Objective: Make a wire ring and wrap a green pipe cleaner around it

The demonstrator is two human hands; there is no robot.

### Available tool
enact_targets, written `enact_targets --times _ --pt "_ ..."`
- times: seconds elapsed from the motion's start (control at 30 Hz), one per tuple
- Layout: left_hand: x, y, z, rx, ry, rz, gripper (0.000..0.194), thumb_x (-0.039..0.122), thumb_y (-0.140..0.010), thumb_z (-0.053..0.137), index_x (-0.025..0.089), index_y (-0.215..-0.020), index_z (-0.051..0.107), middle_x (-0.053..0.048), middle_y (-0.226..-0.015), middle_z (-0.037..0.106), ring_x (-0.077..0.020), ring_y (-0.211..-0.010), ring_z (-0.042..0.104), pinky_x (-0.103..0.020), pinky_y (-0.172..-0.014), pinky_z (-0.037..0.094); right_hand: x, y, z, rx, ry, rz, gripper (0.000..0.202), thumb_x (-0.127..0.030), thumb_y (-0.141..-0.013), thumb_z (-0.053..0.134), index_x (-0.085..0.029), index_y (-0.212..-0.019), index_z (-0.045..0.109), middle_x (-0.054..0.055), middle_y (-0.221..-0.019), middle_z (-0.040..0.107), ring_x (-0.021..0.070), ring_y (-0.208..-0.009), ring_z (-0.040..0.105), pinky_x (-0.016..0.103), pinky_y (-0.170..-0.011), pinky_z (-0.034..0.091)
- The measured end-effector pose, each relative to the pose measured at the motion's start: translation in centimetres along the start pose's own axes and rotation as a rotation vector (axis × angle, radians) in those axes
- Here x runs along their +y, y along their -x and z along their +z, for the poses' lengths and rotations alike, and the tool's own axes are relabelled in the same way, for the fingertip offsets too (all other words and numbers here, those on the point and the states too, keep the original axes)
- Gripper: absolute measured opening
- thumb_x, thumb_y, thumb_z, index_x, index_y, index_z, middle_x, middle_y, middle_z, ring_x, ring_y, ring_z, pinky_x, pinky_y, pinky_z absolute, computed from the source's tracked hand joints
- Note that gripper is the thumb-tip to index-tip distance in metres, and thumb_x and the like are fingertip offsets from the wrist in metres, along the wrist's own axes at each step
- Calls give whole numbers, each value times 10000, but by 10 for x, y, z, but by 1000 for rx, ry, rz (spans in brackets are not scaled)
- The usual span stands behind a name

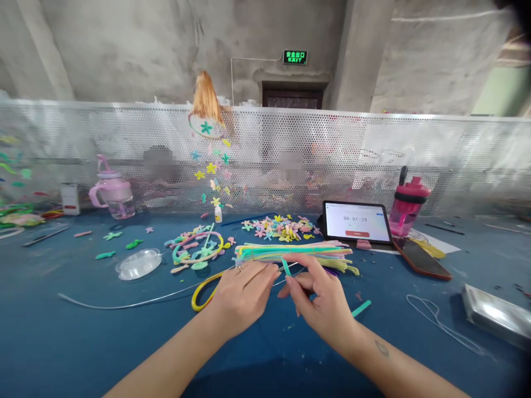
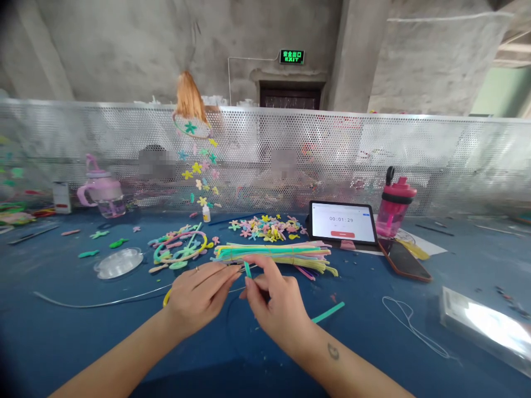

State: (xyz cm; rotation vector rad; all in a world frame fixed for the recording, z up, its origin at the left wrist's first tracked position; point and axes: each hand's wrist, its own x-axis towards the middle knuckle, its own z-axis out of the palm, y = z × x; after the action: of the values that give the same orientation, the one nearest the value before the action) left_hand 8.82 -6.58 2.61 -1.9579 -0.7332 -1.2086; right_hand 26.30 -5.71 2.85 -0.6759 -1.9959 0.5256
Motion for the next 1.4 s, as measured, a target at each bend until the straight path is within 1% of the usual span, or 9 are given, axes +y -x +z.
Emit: enact_targets --times 0.17,0.23,0.33,0.47,0.67,0.8,0.97,1.1,1.4 --pt "1 0 0 -3 -12 -6 100 118 -834 572 131 -929 601 -39 -783 661 -135 -697 626 -248 -610 509 6 1 3 -23 17 -11 286 -199 -893 424 -208 -1174 476 -28 -639 683 89 -457 608 172 -517 477" --pt "0 1 0 -4 -14 1 109 113 -831 574 127 -935 601 -41 -792 664 -139 -704 629 -253 -610 510 6 2 3 -26 19 -15 318 -199 -892 425 -211 -1208 453 -32 -642 683 92 -459 609 179 -522 479" --pt "-1 1 0 -13 -8 10 126 104 -831 565 122 -951 602 -45 -814 670 -144 -730 634 -257 -620 514 4 2 2 4 29 -28 353 -193 -887 435 -210 -1240 424 -34 -649 687 93 -467 610 187 -554 489" --pt "-1 2 -1 -24 -11 7 117 108 -838 553 129 -941 603 -45 -790 666 -141 -706 629 -249 -601 504 3 1 2 14 34 -37 320 -186 -883 440 -202 -1202 460 -28 -646 693 98 -482 620 188 -568 492" --pt "-1 3 -1 -35 -22 2 109 109 -831 563 133 -928 605 -40 -764 656 -142 -682 626 -249 -577 486 4 0 2 -24 -11 12 313 -199 -883 444 -198 -1195 475 -17 -659 703 103 -490 629 185 -534 491" --pt "-1 3 -1 -32 -24 -2 117 110 -833 555 135 -931 614 -35 -761 651 -140 -686 629 -243 -574 481 2 0 2 -65 -83 85 318 -216 -889 436 -183 -1203 473 0 -675 707 104 -477 621 180 -497 484" --pt "0 3 -2 -35 -16 4 139 99 -832 550 135 -953 610 -33 -760 645 -134 -683 618 -238 -586 481 3 -1 3 -83 -148 149 285 -240 -887 449 -184 -1162 497 0 -651 696 102 -457 603 172 -461 472" --pt "0 3 -2 -28 -9 28 145 86 -830 544 136 -954 601 -30 -757 640 -126 -692 613 -231 -599 488 4 -3 2 -113 -178 172 260 -245 -885 461 -186 -1135 505 2 -670 697 93 -428 574 178 -452 463" --pt "-1 2 -2 -23 -28 39 146 85 -820 561 132 -951 603 -33 -748 632 -126 -662 598 -232 -578 476 5 -3 2 -99 -172 189 206 -261 -888 468 -187 -1074 515 -2 -656 695 88 -412 556 172 -443 444"
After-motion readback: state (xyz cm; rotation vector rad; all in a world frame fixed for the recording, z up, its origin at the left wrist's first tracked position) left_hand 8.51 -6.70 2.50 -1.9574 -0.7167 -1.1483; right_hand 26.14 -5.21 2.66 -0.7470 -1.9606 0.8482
